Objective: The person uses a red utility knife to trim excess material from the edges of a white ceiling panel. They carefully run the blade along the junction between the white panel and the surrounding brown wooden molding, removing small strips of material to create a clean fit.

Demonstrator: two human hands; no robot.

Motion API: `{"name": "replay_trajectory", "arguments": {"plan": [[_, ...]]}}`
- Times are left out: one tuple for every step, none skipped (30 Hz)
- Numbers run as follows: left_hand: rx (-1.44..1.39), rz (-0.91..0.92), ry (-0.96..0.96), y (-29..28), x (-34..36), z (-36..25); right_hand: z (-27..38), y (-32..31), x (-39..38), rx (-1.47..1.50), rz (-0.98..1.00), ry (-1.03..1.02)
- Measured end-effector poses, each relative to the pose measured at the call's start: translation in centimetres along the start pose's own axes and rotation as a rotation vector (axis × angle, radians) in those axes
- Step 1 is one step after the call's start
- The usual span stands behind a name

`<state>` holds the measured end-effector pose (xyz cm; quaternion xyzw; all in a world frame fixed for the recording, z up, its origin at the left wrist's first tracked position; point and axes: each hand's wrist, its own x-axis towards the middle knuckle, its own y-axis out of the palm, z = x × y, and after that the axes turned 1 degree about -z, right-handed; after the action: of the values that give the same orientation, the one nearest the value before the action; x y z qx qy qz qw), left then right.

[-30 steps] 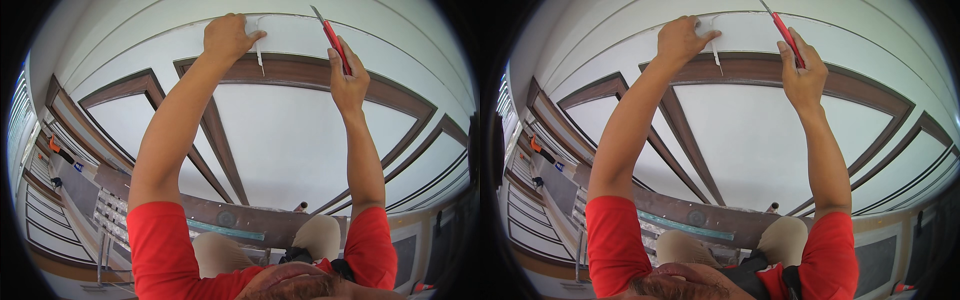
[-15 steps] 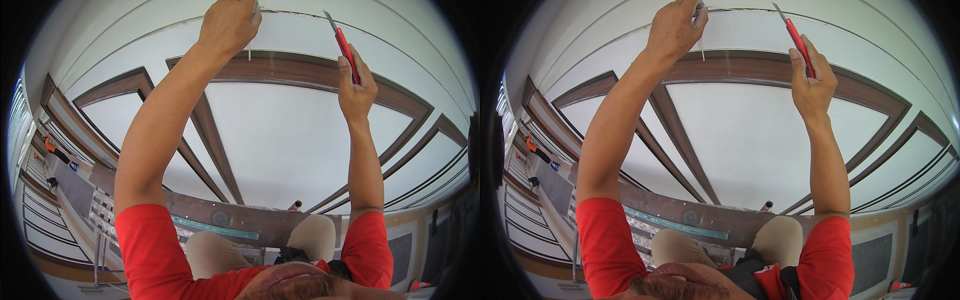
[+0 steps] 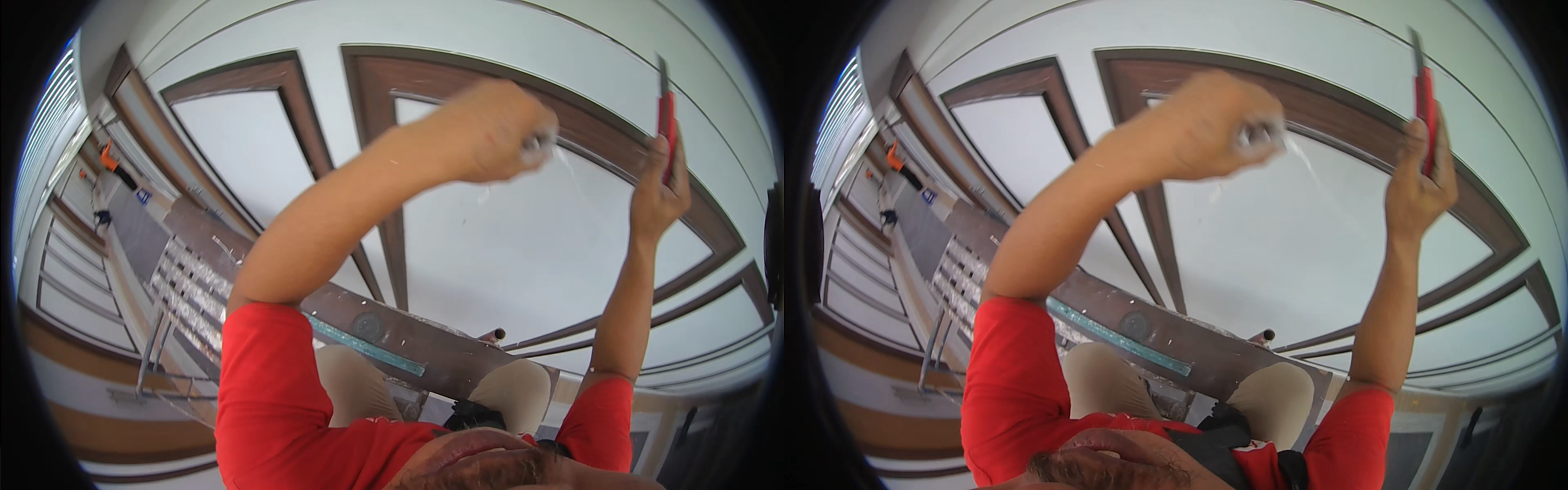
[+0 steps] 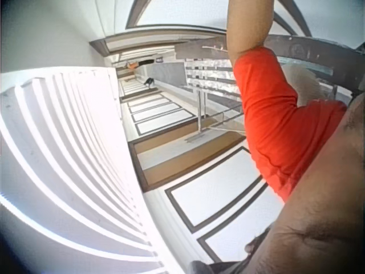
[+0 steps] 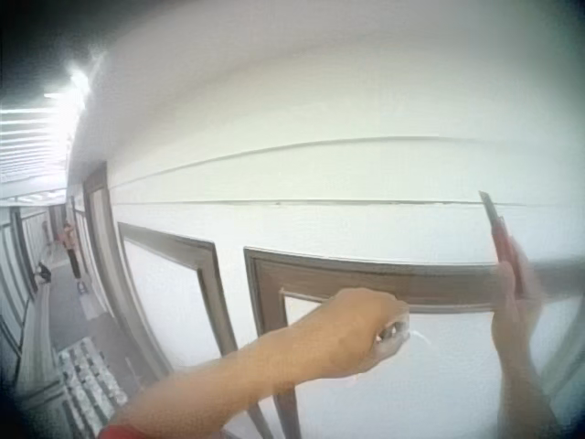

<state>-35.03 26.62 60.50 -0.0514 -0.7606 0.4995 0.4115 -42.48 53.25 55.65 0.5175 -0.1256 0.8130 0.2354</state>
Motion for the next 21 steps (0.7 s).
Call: {"name": "replay_trajectory", "arguments": {"plan": [[-0.031,0.181,-0.001,1.2,-0.6,-0.4,0.3,-0.2,-0.1,0.020,-0.018,-0.022],[-0.033,0.279,-0.025,2.7,-1.5,-0.8,0.6,-0.2,-0.4,0.018,-0.016,0.047],[-0.039,0.375,-0.051,4.2,-2.5,-1.0,1.5,0.2,-0.7,0.044,-0.017,0.072],[-0.133,0.465,-0.107,5.2,-3.2,-1.3,2.1,0.4,-1.0,0.108,0.007,0.122],[-0.231,0.556,-0.136,6.0,-3.3,-1.7,2.3,0.2,-1.0,0.153,0.014,0.166],[-0.220,0.522,-0.121,6.5,-3.8,-1.8,2.4,0.1,-1.2,0.156,0.045,0.148],[-0.211,0.489,-0.102,7.1,-4.2,-1.9,2.7,0.2,-1.6,0.153,0.075,0.131],[-0.205,0.455,-0.073,7.5,-4.2,-2.0,3.0,0.0,-1.8,0.141,0.100,0.110],[-0.164,0.312,-0.061,7.7,-3.8,-1.5,3.4,0.0,-2.1,0.180,0.092,0.120],[-0.129,0.169,-0.048,7.6,-3.2,-0.6,4.0,0.2,-2.5,0.216,0.083,0.129],[-0.099,0.028,-0.025,7.4,-2.4,0.2,4.5,0.0,-3.0,0.245,0.066,0.136],[-0.104,-0.085,-0.047,6.6,-1.3,1.0,4.6,-0.1,-3.6,0.273,0.056,0.147],[-0.115,-0.196,-0.064,5.6,0.3,1.6,4.4,-0.5,-4.0,0.293,0.036,0.173],[-0.071,-0.290,-0.081,4.8,1.5,2.2,4.4,-0.7,-4.5,0.306,-0.001,0.190],[-0.020,-0.389,-0.105,4.0,2.6,2.9,4.4,-0.7,-5.0,0.330,-0.032,0.205],[0.060,-0.503,-0.094,3.3,3.8,3.7,4.1,-0.7,-5.4,0.357,-0.089,0.212],[0.140,-0.615,-0.086,2.9,4.9,4.5,3.8,-0.8,-5.8,0.393,-0.124,0.250],[0.145,-0.617,-0.170,2.0,6.0,4.4,3.6,-1.3,-6.1,0.425,-0.161,0.285],[0.153,-0.618,-0.256,1.2,7.1,4.2,3.4,-1.7,-6.3,0.459,-0.199,0.319],[0.222,-0.606,-0.252,0.3,8.2,3.7,3.2,-1.9,-6.5,0.477,-0.251,0.341],[0.296,-0.597,-0.254,-0.4,8.7,3.5,3.0,-2.0,-6.4,0.487,-0.252,0.340]]}}
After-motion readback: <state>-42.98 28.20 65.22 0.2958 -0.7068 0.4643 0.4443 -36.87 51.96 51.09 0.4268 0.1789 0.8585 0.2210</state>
